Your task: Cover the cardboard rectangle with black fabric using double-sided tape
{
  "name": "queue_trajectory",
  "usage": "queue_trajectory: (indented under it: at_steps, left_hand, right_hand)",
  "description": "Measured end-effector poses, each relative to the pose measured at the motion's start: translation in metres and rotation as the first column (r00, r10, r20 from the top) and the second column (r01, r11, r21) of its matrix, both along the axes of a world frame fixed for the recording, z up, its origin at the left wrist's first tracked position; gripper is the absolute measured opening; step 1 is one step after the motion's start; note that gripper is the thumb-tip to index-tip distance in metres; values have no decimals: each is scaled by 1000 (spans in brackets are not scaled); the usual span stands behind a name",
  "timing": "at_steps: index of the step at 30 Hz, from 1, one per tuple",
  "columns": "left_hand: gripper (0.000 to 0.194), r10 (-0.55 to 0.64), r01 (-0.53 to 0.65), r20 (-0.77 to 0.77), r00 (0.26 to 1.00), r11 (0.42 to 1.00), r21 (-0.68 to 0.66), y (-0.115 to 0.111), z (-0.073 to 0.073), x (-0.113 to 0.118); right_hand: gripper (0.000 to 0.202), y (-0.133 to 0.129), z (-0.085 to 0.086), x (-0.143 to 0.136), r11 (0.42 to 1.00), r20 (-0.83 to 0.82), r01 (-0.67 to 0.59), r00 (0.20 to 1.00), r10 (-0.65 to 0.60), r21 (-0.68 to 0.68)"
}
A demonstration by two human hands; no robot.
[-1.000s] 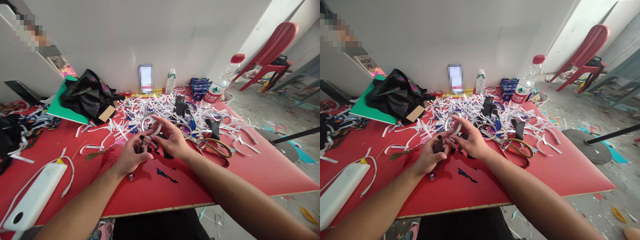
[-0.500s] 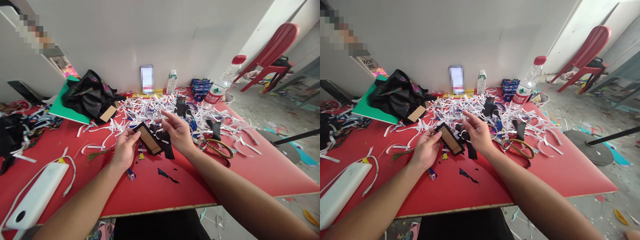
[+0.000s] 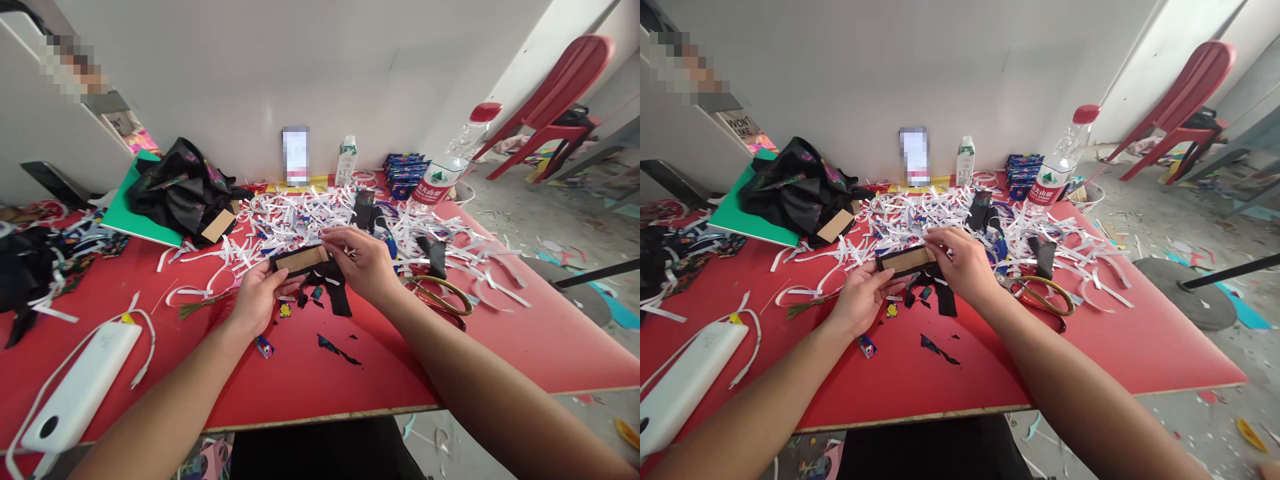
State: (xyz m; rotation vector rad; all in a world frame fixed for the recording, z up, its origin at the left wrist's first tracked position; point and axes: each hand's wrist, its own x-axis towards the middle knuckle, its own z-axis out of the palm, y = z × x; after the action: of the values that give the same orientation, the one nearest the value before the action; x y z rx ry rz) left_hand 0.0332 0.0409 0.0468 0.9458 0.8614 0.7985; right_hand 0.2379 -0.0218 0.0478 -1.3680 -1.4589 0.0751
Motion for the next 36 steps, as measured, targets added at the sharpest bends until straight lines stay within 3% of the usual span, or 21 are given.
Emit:
queue_trajectory:
  at_steps: [4, 11, 14, 17, 18, 20, 27, 31, 36]
  left_hand:
    - [29, 48, -48, -9, 999, 998, 35, 3, -5, -1]
    - [39, 172, -165, -23, 985, 971, 175, 9, -13, -3]
    - [40, 163, -151, -42, 986, 965, 212, 6, -13, -3]
    - [41, 59, -44, -58, 997, 971, 233, -4, -12, -1]
    - [40, 15, 1, -58, 998, 967, 253, -7, -12, -1]
    - [37, -62, 74, -51, 997, 951, 299, -14, -12, 0]
    - [38, -149, 157, -49, 988, 940, 302, -13, -12, -1]
    - [37, -66, 85, -71, 995, 943, 322, -9, -17, -2]
    - [39, 64, -46, -45, 997, 945, 324, -4, -21, 0]
  right_hand:
    - [22, -3, 5, -2, 998, 68, -16, 998, 11, 66]
    - [23, -23, 36, -5, 997, 58, -44, 997, 41, 63]
    - [16, -25, 39, -17, 990, -222, -119, 970, 99, -81]
    - [17, -20, 31, -34, 895, -591, -372, 789, 166, -245]
    - [19, -18, 27, -38, 870, -652, -420, 740, 163, -259]
    - [20, -13, 20, -44, 863, -683, -431, 715, 148, -264]
    - [19, -9, 4, -44, 906, -604, -355, 782, 153, -230]
    - [25, -11, 2, -43, 937, -428, -273, 890, 160, -217]
    - [20, -12, 11, -38, 933, -344, -126, 939, 2, -338]
